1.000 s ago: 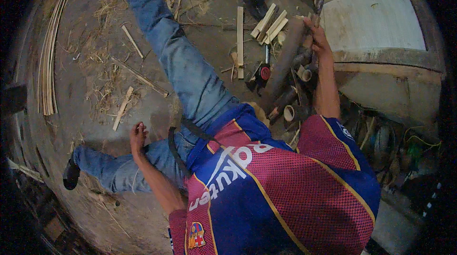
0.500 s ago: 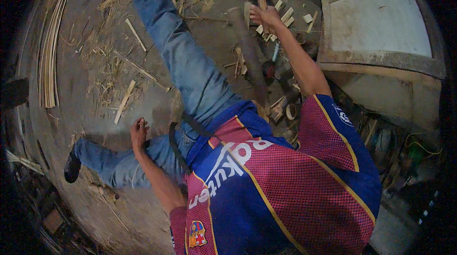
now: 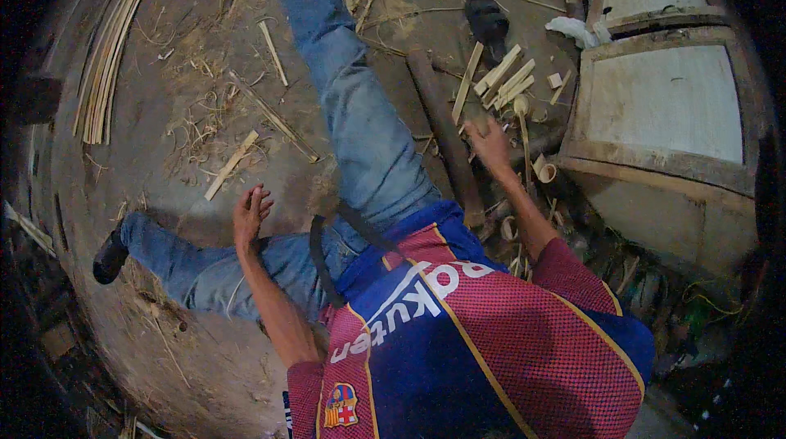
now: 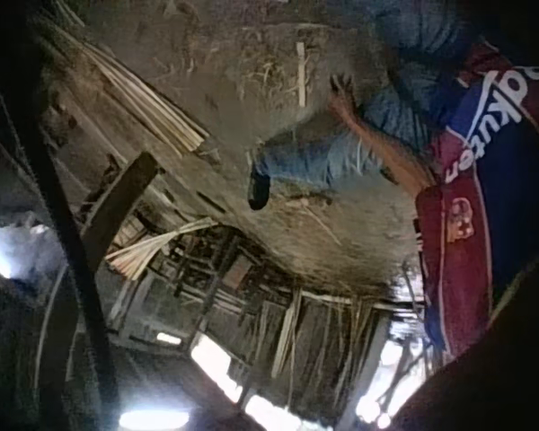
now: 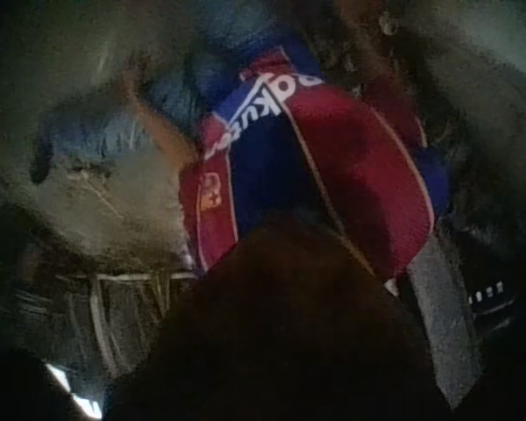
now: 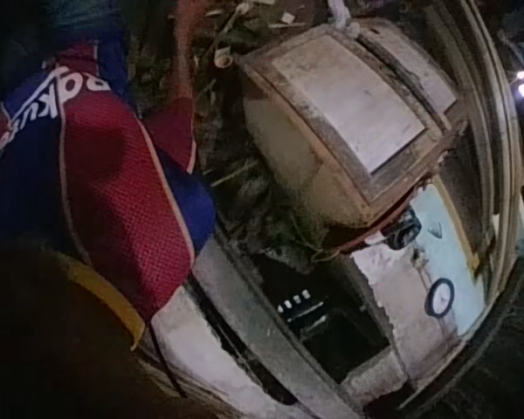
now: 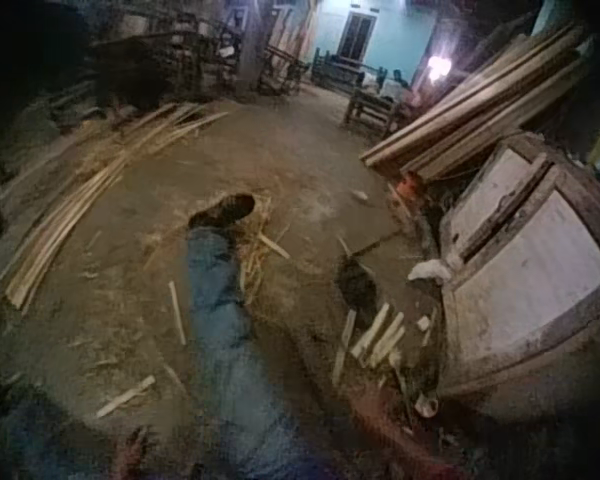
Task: The person sits on the floor and uses a knife to shave thin strips from a piece of wood, repeatedly scraping along its length to produce wood shavings.
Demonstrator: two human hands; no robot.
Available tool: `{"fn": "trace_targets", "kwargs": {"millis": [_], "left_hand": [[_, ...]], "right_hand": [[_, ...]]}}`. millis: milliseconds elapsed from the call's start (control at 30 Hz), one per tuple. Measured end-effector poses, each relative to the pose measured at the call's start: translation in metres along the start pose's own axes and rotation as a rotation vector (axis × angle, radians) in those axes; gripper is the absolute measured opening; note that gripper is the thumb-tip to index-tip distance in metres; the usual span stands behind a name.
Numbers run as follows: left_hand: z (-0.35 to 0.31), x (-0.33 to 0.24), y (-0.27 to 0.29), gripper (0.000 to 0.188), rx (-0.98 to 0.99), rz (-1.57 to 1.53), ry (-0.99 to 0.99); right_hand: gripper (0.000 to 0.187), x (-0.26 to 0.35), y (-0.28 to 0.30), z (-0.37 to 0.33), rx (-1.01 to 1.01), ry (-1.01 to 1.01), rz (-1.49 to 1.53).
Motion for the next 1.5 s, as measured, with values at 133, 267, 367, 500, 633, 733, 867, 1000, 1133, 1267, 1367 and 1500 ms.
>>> {"fn": "trace_targets", "kwargs": {"millis": [133,267,367,500,633,733,867,1000,1133,1267,1367,1500], "left_hand": [[-0.007,-0.021,-0.025,0.058,0.062,-0.305,-0.036],[-0.022,-0.04,-0.054,0.073,0.188,-0.548,-0.098],[-0.028,-0.037,-0.061,0.079,0.178,-0.826,-0.063],[-0.035,-0.026,-0.06,0.065,0.18,-0.925,-0.009],[-0.011,0.013,-0.051,0.048,0.213,-0.798,0.001],[-0.009,0.006,-0.059,0.043,0.205,-0.886,0.022],[-0.007,0.01,-0.036,0.046,-0.018,-0.86,-0.034],[-0.014,0.006,-0.021,0.042,-0.081,-0.804,-0.059],[-0.005,0.005,-0.025,0.034,-0.098,-0.879,-0.037],[-0.009,0.005,-0.02,0.035,-0.116,-0.863,-0.03],[-0.016,0.006,-0.017,0.035,-0.126,-0.875,-0.069],[-0.016,0.005,-0.022,0.033,-0.128,-0.901,-0.055]], "right_hand": [[0.051,0.186,-0.001,-0.008,0.059,0.196,0.277],[0.047,0.324,-0.069,-0.041,0.246,0.466,0.426],[0.041,0.39,-0.119,-0.098,0.47,0.681,0.349],[0.044,0.384,-0.199,-0.161,0.704,0.821,0.265],[0.051,0.359,-0.229,-0.174,0.696,0.864,0.262],[0.044,0.368,-0.165,-0.149,0.624,0.916,0.28],[0.027,0.361,-0.042,-0.057,0.025,1.018,0.444],[0.024,0.191,0.024,0.1,-0.234,0.274,0.368],[0.038,-0.037,-0.017,0.192,-0.032,0.001,-0.145],[0.049,-0.08,-0.078,0.163,0.117,-0.084,-0.314],[0.047,-0.08,-0.112,0.148,0.018,-0.093,-0.32],[0.042,-0.078,-0.112,0.152,0.144,-0.069,-0.076]]}}
Point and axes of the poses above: each hand's wrist, its own z-axis towards the middle knuckle, its own y-axis out of the back of the hand, x = y × z, the point moved 10 cm from there along z, towards the middle knuckle, and after that the axes turned 6 degrees about -z, right-handed, at the moved point
